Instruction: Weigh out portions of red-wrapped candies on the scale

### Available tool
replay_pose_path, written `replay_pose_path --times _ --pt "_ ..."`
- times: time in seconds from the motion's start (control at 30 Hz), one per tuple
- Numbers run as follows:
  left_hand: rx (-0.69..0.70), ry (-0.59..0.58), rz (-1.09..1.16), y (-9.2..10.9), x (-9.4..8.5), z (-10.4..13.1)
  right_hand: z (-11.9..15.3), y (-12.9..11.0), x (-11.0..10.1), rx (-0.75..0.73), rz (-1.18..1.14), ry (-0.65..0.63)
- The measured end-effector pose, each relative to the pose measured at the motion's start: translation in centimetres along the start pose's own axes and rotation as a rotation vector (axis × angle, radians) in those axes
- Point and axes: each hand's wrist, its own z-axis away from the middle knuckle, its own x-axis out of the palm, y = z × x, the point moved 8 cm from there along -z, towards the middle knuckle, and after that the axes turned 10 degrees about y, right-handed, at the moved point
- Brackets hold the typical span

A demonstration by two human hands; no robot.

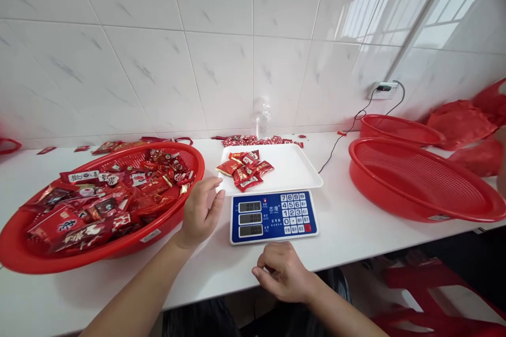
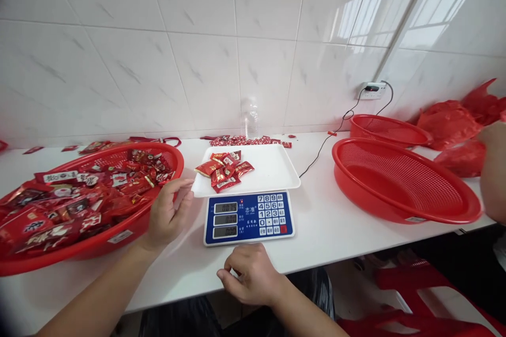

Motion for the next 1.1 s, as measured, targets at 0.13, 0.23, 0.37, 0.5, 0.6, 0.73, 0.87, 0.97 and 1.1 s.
replay_pose_path --times 0.13,0.23,0.37,0.5,0.6,0.73,0.87,0.97,1.1 --pt "0.026 0.022 0.039 -0.8 0.3 1.1 -2.9 0.0 -2.7 -0.017 0.073 0.083" --pt "-0.062 0.030 0.098 -1.9 0.0 2.0 -7.5 1.2 -5.2 0.035 0.258 0.140" --pt "-0.142 0.023 0.104 -2.5 -0.5 2.1 -13.6 4.1 -4.7 0.120 0.530 -0.022" --pt "-0.148 -0.031 0.096 -2.2 -0.3 2.2 -16.6 6.4 -2.4 0.200 0.675 -0.158" --pt "-0.162 -0.045 0.094 -2.3 -0.1 2.4 -17.4 6.9 -1.3 0.200 0.698 -0.165" --pt "-0.172 -0.045 0.097 -2.1 -0.2 2.4 -17.6 6.1 -1.9 0.188 0.727 -0.126" --pt "-0.181 -0.045 0.097 -1.8 -0.3 2.1 -17.2 3.4 -2.3 0.066 0.746 -0.096" --pt "-0.170 -0.059 0.087 -1.6 -0.2 2.0 -16.7 3.1 -2.0 0.063 0.795 -0.130" --pt "-0.163 -0.066 0.077 -1.7 -0.2 1.9 -16.5 5.6 -1.5 0.184 0.810 -0.162"
